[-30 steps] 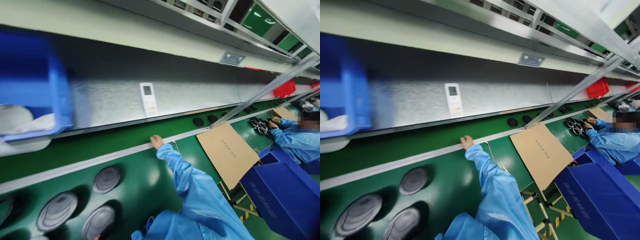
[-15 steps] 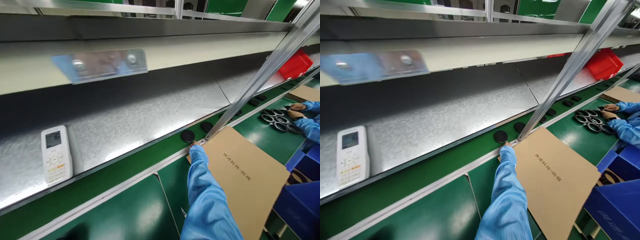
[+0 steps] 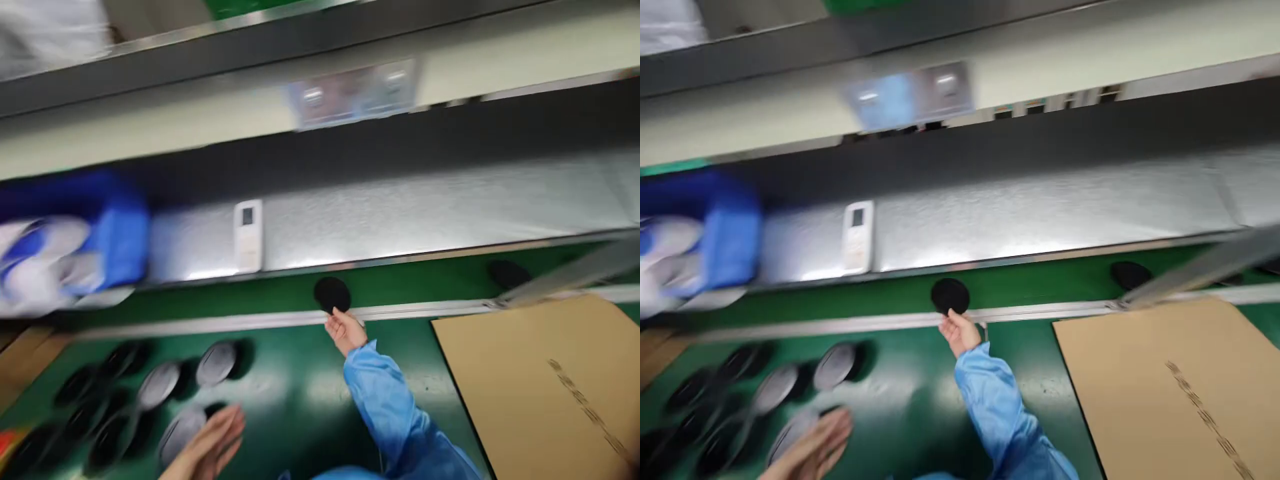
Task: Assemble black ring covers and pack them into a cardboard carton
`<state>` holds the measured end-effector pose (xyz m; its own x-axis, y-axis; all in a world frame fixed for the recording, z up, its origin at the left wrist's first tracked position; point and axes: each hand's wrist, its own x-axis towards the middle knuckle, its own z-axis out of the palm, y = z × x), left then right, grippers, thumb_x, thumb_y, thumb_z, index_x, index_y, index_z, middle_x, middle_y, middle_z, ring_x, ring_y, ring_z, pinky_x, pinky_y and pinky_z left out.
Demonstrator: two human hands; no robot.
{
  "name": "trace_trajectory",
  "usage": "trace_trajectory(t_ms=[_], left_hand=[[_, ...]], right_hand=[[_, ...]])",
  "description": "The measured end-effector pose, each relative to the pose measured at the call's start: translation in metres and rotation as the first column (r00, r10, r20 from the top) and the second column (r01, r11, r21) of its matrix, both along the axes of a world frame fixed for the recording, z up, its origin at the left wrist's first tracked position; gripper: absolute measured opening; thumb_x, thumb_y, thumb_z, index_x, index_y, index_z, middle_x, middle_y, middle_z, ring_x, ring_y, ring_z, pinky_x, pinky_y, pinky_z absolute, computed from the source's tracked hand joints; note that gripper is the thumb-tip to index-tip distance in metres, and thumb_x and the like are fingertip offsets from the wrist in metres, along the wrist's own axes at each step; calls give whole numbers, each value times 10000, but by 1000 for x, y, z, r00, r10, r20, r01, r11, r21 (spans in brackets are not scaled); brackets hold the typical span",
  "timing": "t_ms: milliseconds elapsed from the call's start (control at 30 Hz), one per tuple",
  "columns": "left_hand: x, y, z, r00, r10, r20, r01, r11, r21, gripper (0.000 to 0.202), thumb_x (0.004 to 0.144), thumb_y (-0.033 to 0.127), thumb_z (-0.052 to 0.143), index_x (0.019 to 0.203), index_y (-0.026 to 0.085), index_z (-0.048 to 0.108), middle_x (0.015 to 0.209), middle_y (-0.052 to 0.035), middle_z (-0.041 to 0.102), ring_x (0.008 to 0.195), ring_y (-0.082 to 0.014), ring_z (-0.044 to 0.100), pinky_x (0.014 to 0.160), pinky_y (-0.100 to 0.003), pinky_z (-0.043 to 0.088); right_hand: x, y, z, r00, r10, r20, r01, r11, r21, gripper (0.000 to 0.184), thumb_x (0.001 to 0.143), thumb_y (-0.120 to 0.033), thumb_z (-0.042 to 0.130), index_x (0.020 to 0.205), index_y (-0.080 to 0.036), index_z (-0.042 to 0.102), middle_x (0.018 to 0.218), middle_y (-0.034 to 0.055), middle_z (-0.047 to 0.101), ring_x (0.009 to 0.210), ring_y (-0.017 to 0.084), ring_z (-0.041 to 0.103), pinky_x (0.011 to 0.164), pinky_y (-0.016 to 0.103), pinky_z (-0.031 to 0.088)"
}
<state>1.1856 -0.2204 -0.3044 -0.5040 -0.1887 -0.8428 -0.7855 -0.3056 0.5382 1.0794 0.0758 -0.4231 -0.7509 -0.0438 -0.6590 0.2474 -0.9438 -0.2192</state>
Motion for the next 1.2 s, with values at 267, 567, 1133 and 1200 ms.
trace_trajectory(t_ms=[267,567,1133,1200], left_hand=[[38,-27,43,839,261,-477,-19,891,453,654,877,524,628,1430,197,507,1419,-165,567,1297,-383,530,1065,-548,441],[101,-118,35,802,368,-471,132,659,740,659,893,658,514,1342,178,564,1290,-175,651,1192,-399,599,1066,-629,367],[123,-281,28,810,376,-451,218,521,826,818,800,721,617,1364,133,548,1293,-234,625,1193,-469,583,1016,-597,403],[122,-295,26,812,400,-425,194,501,843,799,807,725,602,1339,129,572,1288,-229,631,1180,-468,592,993,-584,429]], right_hand=[[141,-196,104,529,689,-495,-829,545,-127,383,752,-475,823,924,-179,649,850,40,744,598,107,668,512,209,571],[124,-225,158,190,913,-362,362,278,890,360,961,-495,528,1185,-292,723,1269,116,582,1208,274,513,1060,505,443],[129,-410,158,146,970,-195,273,151,950,587,1044,-529,214,1131,-258,727,1349,81,541,1281,229,470,1130,454,376],[131,-422,157,158,974,-163,277,114,954,573,1048,-509,213,1162,-267,720,1339,80,547,1292,233,465,1140,465,372]])
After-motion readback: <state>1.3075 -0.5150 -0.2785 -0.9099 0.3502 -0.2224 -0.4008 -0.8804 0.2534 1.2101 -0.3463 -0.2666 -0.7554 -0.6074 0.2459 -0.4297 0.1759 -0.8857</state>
